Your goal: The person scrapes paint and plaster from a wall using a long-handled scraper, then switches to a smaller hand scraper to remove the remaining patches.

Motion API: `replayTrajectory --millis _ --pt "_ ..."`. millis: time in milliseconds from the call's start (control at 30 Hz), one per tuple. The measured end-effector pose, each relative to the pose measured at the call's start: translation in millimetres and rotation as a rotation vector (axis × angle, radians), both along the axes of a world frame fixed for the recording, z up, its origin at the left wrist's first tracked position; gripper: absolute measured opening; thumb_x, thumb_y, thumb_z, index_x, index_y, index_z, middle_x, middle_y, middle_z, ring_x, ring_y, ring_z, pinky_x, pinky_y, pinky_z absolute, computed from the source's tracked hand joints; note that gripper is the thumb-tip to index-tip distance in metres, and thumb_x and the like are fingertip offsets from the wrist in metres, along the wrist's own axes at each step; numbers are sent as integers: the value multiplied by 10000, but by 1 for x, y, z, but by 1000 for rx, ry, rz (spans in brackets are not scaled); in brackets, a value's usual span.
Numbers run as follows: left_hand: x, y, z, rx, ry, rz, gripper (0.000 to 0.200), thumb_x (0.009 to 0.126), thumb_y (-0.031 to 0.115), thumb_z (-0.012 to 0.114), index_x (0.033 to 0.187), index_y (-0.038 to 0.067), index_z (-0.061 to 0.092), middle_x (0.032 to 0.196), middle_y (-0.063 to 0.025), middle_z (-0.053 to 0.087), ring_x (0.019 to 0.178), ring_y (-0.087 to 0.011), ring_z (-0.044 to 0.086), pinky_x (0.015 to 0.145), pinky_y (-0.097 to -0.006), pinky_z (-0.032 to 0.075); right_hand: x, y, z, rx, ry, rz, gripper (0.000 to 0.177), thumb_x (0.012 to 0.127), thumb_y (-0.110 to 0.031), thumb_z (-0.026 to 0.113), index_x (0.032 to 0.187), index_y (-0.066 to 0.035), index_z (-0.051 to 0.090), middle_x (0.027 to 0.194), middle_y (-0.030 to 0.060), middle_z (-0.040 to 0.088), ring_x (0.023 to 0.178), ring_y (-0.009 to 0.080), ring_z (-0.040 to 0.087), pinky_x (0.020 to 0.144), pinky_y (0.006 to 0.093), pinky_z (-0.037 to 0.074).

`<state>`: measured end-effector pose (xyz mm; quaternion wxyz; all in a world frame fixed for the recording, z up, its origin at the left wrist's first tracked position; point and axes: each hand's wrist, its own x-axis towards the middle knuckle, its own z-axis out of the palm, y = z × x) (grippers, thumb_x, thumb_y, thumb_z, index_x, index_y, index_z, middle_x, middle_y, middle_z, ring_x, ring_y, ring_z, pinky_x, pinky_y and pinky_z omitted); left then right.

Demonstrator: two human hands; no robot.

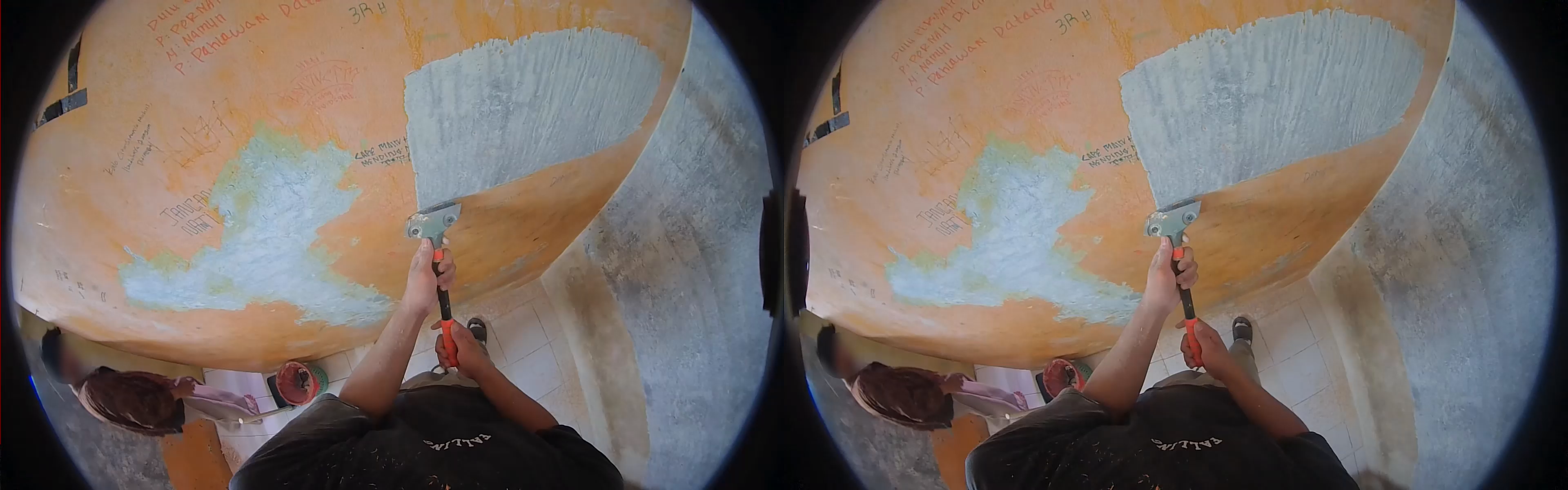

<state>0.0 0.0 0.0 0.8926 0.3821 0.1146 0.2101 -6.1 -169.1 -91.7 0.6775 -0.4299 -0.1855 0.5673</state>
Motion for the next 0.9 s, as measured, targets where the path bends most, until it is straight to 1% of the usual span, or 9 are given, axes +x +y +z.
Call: replayTrajectory --millis 200,400,467,567,667,733,800,867,900 --pt "-2 -2 2 -5 43 25 393 1055 490 319 1117 135 474 645 42 320 476 -62 267 454 -230 259 -5 -1 7 -34 2 -7 482 1062 -474 273 1200 -56 470 596 33 430 461 133 420 470 289 403" --pt "4 -4 5 50 68 79 390 1059 476 314 1139 129 474 644 37 333 468 -63 278 447 -230 258 -2 8 -1 -44 -47 -86 470 1065 -466 275 1071 -47 487 557 18 418 407 102 392 394 260 355" --pt "5 -4 6 56 79 102 366 1079 411 278 1123 106 474 643 28 353 486 -74 319 445 -238 286 -2 8 0 -51 -87 -111 473 1062 -474 277 1002 -53 484 549 16 417 405 102 391 390 264 358" --pt "7 -4 3 38 78 97 394 1065 462 302 1147 118 473 630 33 334 456 -64 278 430 -232 256 -2 7 15 -124 -196 -127 480 1059 -478 277 946 -59 480 548 14 421 406 105 394 393 266 361" --pt "6 -3 3 47 71 94 400 1065 463 297 1148 113 472 624 32 330 452 -65 277 425 -233 253 -4 8 54 -202 -323 -113 485 1057 -478 276 894 -65 470 550 12 421 407 109 399 396 269 362" --pt "7 -3 3 52 79 97 402 1066 464 296 1147 111 471 623 32 328 451 -65 277 423 -234 251 -2 9 56 -202 -333 -97 487 1057 -477 274 880 -65 465 550 12 421 408 111 399 397 270 364" --pt "7 -3 4 61 85 98 404 1066 464 294 1147 109 470 622 31 327 450 -65 276 420 -234 249 -2 11 44 -199 -342 -84 489 1057 -475 273 866 -66 459 550 12 421 408 113 400 399 272 365" --pt "8 -3 6 72 102 114 404 1067 461 293 1144 105 467 618 33 324 450 -65 279 419 -236 248 -5 12 10 -197 -198 -109 538 1059 -461 204 794 -69 460 533 27 417 422 143 423 453 283 399" --pt "10 -2 7 76 97 110 404 1067 461 293 1144 105 467 618 33 324 450 -65 279 419 -236 248 -2 13 10 -193 -202 -113 538 1059 -461 204 794 -69 460 533 27 417 422 143 423 453 283 399"
